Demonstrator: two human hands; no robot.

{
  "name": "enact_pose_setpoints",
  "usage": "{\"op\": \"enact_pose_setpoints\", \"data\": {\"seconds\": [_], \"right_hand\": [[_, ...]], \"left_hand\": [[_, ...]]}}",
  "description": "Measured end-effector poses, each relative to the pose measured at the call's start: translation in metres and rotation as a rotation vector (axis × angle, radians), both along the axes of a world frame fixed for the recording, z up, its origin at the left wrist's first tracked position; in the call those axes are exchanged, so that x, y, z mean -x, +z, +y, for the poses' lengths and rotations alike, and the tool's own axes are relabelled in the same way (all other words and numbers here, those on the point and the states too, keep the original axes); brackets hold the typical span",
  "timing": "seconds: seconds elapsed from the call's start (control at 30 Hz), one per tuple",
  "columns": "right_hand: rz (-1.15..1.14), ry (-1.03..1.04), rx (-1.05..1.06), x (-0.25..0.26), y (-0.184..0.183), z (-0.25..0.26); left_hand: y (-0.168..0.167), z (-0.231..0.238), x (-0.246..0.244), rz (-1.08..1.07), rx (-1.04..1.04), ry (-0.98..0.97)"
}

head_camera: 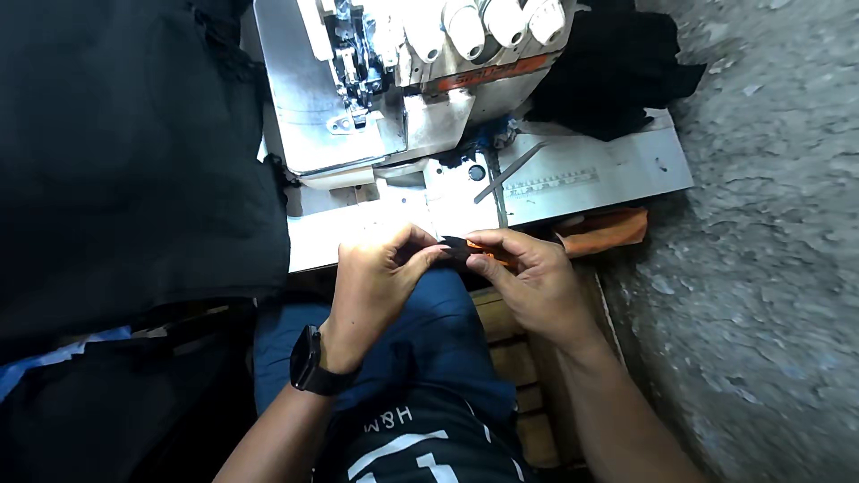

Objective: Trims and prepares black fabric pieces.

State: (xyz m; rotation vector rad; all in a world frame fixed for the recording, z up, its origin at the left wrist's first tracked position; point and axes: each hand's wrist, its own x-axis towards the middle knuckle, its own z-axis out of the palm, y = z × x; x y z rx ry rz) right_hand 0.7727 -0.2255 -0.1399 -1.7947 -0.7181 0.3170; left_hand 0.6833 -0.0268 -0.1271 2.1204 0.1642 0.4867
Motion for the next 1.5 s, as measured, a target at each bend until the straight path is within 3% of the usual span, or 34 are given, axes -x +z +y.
{"op": "enact_pose_setpoints", "data": {"seconds": [1.0,1.23,1.5], "right_hand": [[0.035,-0.014,0.029,0.0010,-0.0005,-0.0067],[0.184,-0.029,-0.088,0.0030,-0.0015,-0.0044],[0.124,-0.009,-0.063,0.0032,0.0015,-0.0073]], "left_hand": [[-0.0065,-0.0059,0.0014,-0.072,0.005,-0.022],[-0.0029,-0.0078,-0.0028,-0.086,0.027,-0.011],[-0.0014,-0.0063,-0.0021,-0.103,-0.011,-0.027]]}}
